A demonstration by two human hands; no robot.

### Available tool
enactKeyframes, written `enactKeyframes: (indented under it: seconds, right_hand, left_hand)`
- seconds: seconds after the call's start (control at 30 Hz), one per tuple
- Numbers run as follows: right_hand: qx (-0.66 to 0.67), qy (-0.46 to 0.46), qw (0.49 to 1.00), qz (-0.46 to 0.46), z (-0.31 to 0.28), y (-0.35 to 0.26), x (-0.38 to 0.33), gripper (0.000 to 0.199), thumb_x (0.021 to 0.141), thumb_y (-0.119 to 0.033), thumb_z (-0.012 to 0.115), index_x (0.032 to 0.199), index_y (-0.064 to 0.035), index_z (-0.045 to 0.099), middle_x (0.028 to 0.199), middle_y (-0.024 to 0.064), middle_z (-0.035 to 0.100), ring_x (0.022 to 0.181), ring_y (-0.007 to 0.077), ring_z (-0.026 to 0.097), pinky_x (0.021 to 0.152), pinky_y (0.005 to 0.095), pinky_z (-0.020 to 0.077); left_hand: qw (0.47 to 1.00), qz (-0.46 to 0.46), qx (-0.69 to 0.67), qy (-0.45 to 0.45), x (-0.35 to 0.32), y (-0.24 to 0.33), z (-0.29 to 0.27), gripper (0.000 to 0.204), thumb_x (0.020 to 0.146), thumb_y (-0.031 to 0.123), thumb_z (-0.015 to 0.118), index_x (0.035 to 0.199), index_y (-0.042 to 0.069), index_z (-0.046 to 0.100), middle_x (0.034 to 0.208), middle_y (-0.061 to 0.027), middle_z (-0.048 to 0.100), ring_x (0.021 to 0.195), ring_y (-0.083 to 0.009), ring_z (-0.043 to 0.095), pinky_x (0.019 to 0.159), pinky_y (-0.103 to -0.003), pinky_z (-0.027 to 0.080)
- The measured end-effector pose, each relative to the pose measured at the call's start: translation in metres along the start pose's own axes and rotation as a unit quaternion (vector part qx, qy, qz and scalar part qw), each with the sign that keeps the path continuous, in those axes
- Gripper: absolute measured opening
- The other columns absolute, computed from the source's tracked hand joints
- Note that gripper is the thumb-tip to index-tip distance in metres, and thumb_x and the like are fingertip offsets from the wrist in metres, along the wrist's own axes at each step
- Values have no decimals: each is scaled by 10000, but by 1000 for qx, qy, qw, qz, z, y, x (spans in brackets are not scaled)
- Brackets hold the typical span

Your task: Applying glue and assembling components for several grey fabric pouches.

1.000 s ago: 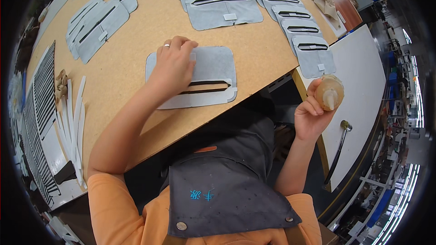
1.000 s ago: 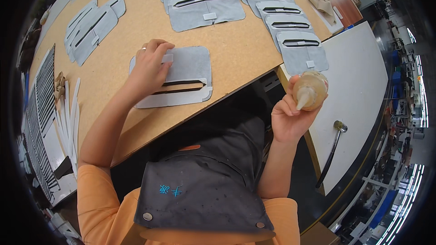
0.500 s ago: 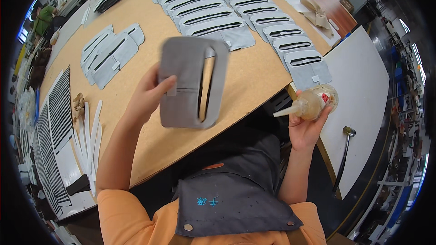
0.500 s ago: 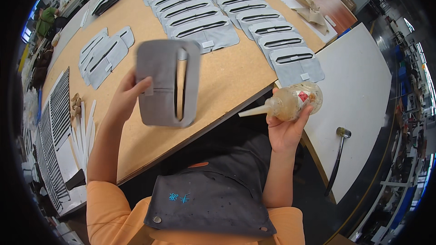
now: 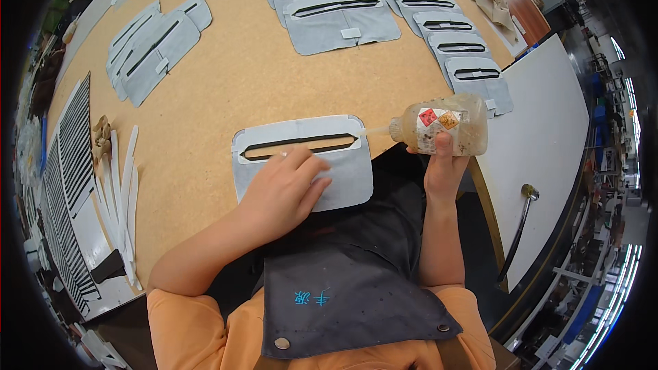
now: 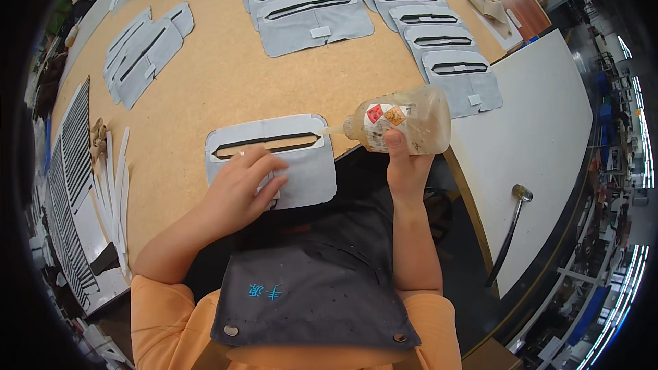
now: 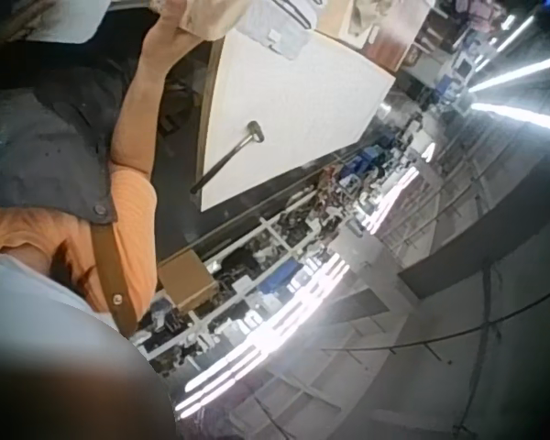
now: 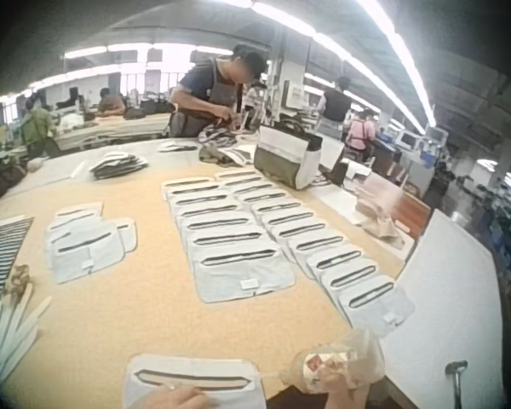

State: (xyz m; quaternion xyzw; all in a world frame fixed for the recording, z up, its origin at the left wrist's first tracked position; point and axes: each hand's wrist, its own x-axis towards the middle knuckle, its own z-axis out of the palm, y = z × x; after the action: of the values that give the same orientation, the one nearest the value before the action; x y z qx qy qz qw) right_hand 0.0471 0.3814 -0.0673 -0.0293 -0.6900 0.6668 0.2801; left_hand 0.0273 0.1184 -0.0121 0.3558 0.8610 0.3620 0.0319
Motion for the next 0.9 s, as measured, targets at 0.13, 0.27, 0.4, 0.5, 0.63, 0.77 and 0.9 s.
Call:
enactKeyframes:
  seconds: [0.13,0.27,0.4,0.5,0.63,0.77,0.9]
  right_hand:
    - [-14,-55,998,-9,1,-10,-3,559,909,-374,633,1280,3,453,1141,107,592,957,198,633,702,330,568]
    - [-53,-85,995,-24,5,-18,-8,618,898,-376,654,1311,24,428,1195,102,571,1083,198,572,923,340,468]
    - [-23,-93,993,-73,5,-10,-9,545,846,-226,741,1257,31,492,1168,112,597,1046,204,590,900,334,482]
    - [-16,-88,993,-78,5,-11,-11,581,830,-244,755,1264,29,482,1186,117,587,1051,219,592,912,352,484]
    - [-2,-103,993,-63,2,-11,-14,614,820,-259,763,1279,20,467,1206,121,574,1075,231,582,928,369,482]
    - [15,-125,989,-72,7,-11,-14,693,796,-271,782,1321,1,422,1250,124,547,1125,238,554,954,375,473]
    - [28,-125,990,-51,8,-11,-14,747,776,-307,794,1341,-16,401,1279,125,531,1150,239,537,968,370,465]
  left_hand:
    - [998,14,51,36,19,-20,31,209,830,81,639,1023,43,565,981,-128,529,912,-319,520,797,-400,428]
    - [999,-12,33,35,19,-26,40,211,824,70,635,1019,46,559,961,-121,502,932,-314,487,829,-403,398]
    - [998,-10,25,50,18,-26,42,195,827,59,626,1010,45,560,944,-118,494,921,-308,485,829,-407,390]
    - [998,-7,23,55,18,-27,42,188,828,55,621,1005,46,561,944,-117,495,916,-307,484,820,-403,388]
    - [998,-13,21,52,18,-27,42,182,829,55,619,1002,47,562,943,-116,495,912,-307,482,813,-402,383]
    - [998,-14,17,53,18,-27,43,180,829,59,621,999,47,561,942,-115,495,910,-304,480,807,-402,378]
    - [998,-12,15,54,18,-27,43,180,829,59,622,997,48,560,942,-114,493,909,-301,479,803,-400,376]
